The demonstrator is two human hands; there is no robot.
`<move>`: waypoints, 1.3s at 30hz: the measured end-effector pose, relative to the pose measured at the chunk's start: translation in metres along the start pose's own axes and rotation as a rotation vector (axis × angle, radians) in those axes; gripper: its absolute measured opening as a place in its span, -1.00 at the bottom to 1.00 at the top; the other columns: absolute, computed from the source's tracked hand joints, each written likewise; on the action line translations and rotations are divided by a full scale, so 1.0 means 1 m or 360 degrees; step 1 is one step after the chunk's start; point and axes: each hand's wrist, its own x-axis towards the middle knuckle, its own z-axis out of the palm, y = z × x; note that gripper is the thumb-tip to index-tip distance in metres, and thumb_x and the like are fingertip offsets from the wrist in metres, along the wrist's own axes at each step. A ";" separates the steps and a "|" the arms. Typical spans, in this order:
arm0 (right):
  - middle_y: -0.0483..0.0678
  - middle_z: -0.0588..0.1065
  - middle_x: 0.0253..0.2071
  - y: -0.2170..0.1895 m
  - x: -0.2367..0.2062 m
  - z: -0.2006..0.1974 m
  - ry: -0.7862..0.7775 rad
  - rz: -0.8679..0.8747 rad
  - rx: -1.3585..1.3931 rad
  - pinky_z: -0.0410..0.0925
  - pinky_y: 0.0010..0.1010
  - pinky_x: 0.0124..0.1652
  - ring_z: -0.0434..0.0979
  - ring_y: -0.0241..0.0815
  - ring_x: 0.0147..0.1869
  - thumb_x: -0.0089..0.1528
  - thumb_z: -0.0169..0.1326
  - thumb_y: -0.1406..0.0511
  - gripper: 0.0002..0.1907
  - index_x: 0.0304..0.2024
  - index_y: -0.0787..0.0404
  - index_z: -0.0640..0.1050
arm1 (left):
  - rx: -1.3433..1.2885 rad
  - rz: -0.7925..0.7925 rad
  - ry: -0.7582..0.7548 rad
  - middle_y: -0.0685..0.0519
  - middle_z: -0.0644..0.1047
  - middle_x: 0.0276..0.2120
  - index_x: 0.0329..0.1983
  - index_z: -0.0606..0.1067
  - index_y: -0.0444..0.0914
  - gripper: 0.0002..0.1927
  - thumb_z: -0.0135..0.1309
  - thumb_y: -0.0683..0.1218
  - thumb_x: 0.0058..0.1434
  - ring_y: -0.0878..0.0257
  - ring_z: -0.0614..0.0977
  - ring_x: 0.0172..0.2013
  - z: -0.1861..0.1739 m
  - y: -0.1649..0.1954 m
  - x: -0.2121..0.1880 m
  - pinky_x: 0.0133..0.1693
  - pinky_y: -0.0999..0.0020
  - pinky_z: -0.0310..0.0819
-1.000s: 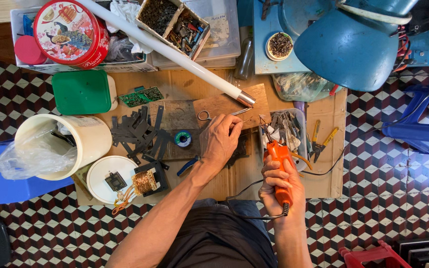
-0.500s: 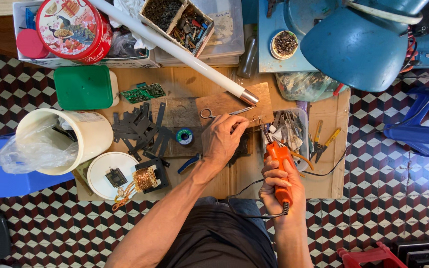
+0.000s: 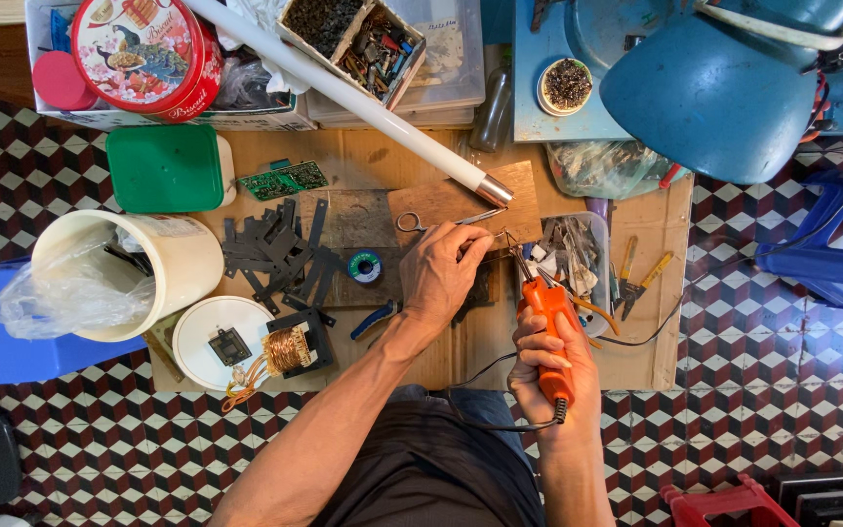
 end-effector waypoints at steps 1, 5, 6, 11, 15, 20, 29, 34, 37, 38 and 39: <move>0.08 0.44 -0.25 0.000 0.000 0.000 -0.0001 0.0013 0.0012 0.41 -0.69 -0.50 0.46 -0.36 -0.39 0.39 0.03 0.30 -0.59 0.14 0.52 0.33 | -0.0002 0.0015 0.0013 0.14 0.60 -0.36 -0.25 0.64 -0.13 -0.83 0.18 0.04 0.27 0.23 0.61 -0.33 0.000 0.000 0.000 -0.27 0.28 0.49; 0.06 0.42 -0.25 0.003 -0.001 0.002 -0.0040 0.0036 0.0016 0.40 -0.70 -0.50 0.44 -0.36 -0.40 0.38 0.02 0.31 -0.59 0.16 0.52 0.33 | -0.0021 0.0026 0.0021 0.14 0.60 -0.36 -0.25 0.64 -0.13 -0.84 0.18 0.03 0.27 0.23 0.62 -0.32 -0.001 -0.001 0.000 -0.27 0.29 0.49; 0.06 0.41 -0.26 0.004 0.000 0.002 -0.0041 0.0017 0.0005 0.39 -0.70 -0.50 0.43 -0.37 -0.41 0.38 0.02 0.32 -0.59 0.16 0.53 0.32 | -0.0028 0.0015 0.0013 0.14 0.60 -0.36 -0.25 0.64 -0.13 -0.84 0.18 0.03 0.27 0.23 0.62 -0.32 -0.001 -0.001 0.000 -0.27 0.29 0.49; -0.01 0.36 -0.29 0.007 -0.003 0.005 -0.0015 0.0024 0.0031 0.35 -0.71 -0.53 0.38 -0.39 -0.43 0.37 0.03 0.32 -0.61 0.11 0.52 0.32 | -0.0044 -0.0021 -0.0010 0.15 0.60 -0.36 -0.25 0.64 -0.12 -0.84 0.17 0.03 0.27 0.23 0.61 -0.34 -0.001 -0.002 0.001 -0.29 0.29 0.49; -0.05 0.33 -0.34 0.009 -0.002 0.004 -0.0007 0.0025 0.0034 0.33 -0.71 -0.56 0.37 -0.39 -0.45 0.36 0.05 0.32 -0.61 0.10 0.52 0.33 | -0.0014 0.0044 0.0038 0.14 0.59 -0.37 -0.26 0.64 -0.12 -0.84 0.18 0.03 0.27 0.23 0.61 -0.33 -0.001 -0.003 0.000 -0.29 0.29 0.49; -0.08 0.30 -0.39 0.008 -0.002 0.003 0.0002 0.0016 0.0030 0.32 -0.70 -0.59 0.34 -0.40 -0.48 0.36 0.05 0.32 -0.63 0.08 0.50 0.35 | 0.0008 -0.0006 -0.0026 0.16 0.60 -0.37 -0.27 0.64 -0.13 -0.83 0.17 0.04 0.27 0.26 0.60 -0.36 0.001 -0.004 0.001 -0.32 0.31 0.49; -0.09 0.31 -0.40 0.006 -0.002 0.002 0.0001 -0.0048 -0.0115 0.33 -0.71 -0.57 0.34 -0.43 -0.50 0.37 0.05 0.30 -0.65 0.06 0.49 0.36 | -0.0007 0.0010 -0.0005 0.15 0.60 -0.36 -0.26 0.64 -0.13 -0.82 0.17 0.04 0.28 0.25 0.60 -0.34 -0.001 -0.002 0.000 -0.30 0.31 0.50; 0.00 0.41 -0.32 0.008 -0.004 0.004 0.0045 -0.0023 -0.0143 0.35 -0.72 -0.56 0.36 -0.41 -0.49 0.35 0.04 0.30 -0.60 0.10 0.51 0.36 | -0.0008 0.0024 0.0020 0.14 0.61 -0.34 -0.26 0.64 -0.14 -0.83 0.18 0.04 0.27 0.23 0.61 -0.32 -0.002 -0.001 0.000 -0.29 0.29 0.50; 0.05 0.45 -0.27 0.009 -0.004 0.005 0.0082 -0.0052 -0.0158 0.35 -0.71 -0.57 0.37 -0.41 -0.49 0.35 0.06 0.30 -0.58 0.12 0.51 0.37 | -0.0013 0.0022 0.0029 0.14 0.61 -0.34 -0.25 0.63 -0.14 -0.83 0.18 0.03 0.27 0.22 0.61 -0.31 -0.002 0.000 0.000 -0.28 0.28 0.50; 0.05 0.46 -0.26 0.010 -0.004 0.005 0.0069 -0.0074 -0.0170 0.35 -0.71 -0.56 0.37 -0.42 -0.49 0.35 0.06 0.31 -0.58 0.13 0.51 0.38 | -0.0012 0.0027 0.0034 0.13 0.60 -0.34 -0.25 0.63 -0.14 -0.83 0.18 0.03 0.27 0.22 0.61 -0.31 -0.002 0.000 0.000 -0.27 0.28 0.50; 0.06 0.47 -0.26 0.012 -0.004 0.004 0.0056 -0.0098 -0.0181 0.35 -0.72 -0.56 0.38 -0.42 -0.49 0.35 0.06 0.32 -0.58 0.14 0.51 0.39 | -0.0011 0.0033 0.0038 0.13 0.60 -0.34 -0.25 0.63 -0.14 -0.83 0.18 0.03 0.27 0.21 0.61 -0.31 -0.002 -0.001 0.000 -0.27 0.28 0.50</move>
